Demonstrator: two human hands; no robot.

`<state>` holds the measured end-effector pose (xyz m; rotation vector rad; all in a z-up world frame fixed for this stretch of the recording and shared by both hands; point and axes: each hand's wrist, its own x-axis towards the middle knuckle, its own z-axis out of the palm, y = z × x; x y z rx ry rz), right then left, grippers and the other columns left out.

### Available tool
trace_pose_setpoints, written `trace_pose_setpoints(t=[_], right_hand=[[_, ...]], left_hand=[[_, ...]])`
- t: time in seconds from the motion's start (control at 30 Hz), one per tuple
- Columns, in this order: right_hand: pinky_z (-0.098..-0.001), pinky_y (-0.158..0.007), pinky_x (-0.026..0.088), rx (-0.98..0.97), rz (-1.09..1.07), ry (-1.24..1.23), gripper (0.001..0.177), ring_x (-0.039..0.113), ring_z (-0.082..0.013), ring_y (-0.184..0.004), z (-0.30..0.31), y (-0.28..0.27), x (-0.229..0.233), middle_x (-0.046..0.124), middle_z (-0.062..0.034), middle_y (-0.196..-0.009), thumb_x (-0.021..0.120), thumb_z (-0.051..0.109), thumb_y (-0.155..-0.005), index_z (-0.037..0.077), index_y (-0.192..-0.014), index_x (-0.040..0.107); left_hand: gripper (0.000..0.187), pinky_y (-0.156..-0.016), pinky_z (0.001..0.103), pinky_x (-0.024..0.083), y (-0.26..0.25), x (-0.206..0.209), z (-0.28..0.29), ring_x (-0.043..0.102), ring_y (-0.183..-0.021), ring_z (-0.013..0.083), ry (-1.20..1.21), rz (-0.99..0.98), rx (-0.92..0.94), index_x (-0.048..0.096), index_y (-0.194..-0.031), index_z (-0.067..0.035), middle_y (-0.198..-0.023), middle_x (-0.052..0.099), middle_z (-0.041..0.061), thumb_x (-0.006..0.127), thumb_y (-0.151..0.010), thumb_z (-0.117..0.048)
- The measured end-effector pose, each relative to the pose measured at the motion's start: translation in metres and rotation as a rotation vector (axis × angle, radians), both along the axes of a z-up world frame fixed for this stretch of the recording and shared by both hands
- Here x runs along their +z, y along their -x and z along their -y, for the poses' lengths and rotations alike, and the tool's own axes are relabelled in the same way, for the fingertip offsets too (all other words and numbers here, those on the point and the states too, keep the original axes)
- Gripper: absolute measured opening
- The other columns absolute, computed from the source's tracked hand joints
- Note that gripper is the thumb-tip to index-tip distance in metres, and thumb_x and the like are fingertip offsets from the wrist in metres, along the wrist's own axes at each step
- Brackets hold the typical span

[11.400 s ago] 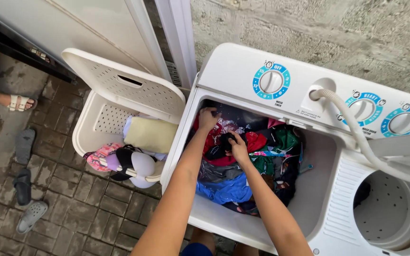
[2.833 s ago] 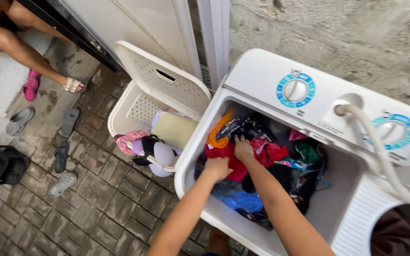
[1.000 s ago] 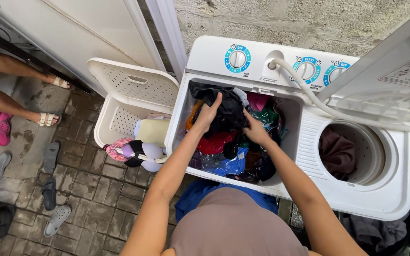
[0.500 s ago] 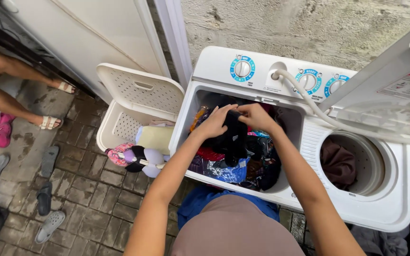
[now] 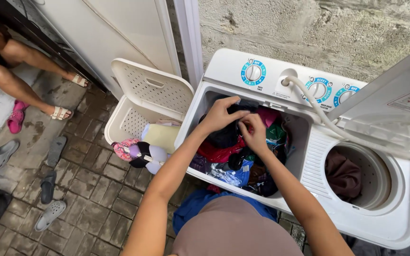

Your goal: Using a twin-tub washing machine to wash and spin-dry clothes, including moving garments between tubs.

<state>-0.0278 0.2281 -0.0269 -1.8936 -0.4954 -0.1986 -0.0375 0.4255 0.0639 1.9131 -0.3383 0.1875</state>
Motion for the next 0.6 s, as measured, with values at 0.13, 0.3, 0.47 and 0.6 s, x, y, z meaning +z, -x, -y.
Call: trace_pose_setpoints(t=[0.13, 0.3, 0.47, 0.6], right_hand=[[-0.0427, -0.086, 0.051, 0.057, 0.385, 0.274, 0.037, 0.059, -0.0370, -0.103, 0.001, -0.004, -0.002, 0.056, -0.0178, -0.112, 0.075, 0.005, -0.083, -0.001, -0.117, 0.062], [-0.0437, -0.094, 0.051, 0.127, 0.281, 0.423, 0.032, 0.058, -0.0358, -0.117, 0.024, -0.028, -0.035, 0.055, -0.0187, -0.136, 0.074, 0.013, -0.090, 0.005, -0.118, 0.063], [-0.0427, -0.089, 0.044, 0.243, 0.374, 0.833, 0.042, 0.059, -0.0312, -0.107, 0.031, -0.045, -0.011, 0.067, -0.0150, -0.114, 0.071, 0.035, -0.089, 0.008, -0.121, 0.067], [-0.0423, -0.089, 0.041, 0.304, 0.392, 1.017, 0.040, 0.060, -0.0264, -0.100, 0.074, -0.061, -0.003, 0.072, -0.0072, -0.090, 0.067, 0.055, -0.089, 0.019, -0.105, 0.075]], left_hand=[[0.037, -0.082, 0.030, 0.050, 0.011, 0.015, -0.001, 0.056, -0.089, 0.0091, 0.151, -0.066, -0.077, 0.067, -0.109, 0.007, -0.097, 0.067, 0.014, 0.084, -0.092, -0.022], [0.031, -0.093, 0.026, 0.054, 0.022, 0.048, -0.010, 0.065, -0.101, 0.0070, 0.442, -0.073, -0.124, 0.070, -0.117, 0.000, -0.108, 0.075, 0.001, 0.079, -0.092, -0.016], [0.030, -0.093, 0.026, 0.052, 0.015, 0.027, -0.020, 0.064, -0.101, 0.0085, 0.488, -0.038, -0.023, 0.070, -0.113, 0.000, -0.107, 0.071, 0.000, 0.080, -0.090, -0.016], [0.026, -0.089, 0.026, 0.049, 0.005, -0.028, -0.050, 0.062, -0.099, 0.0107, 0.501, -0.001, 0.291, 0.073, -0.104, 0.002, -0.103, 0.062, -0.001, 0.081, -0.091, -0.019]])
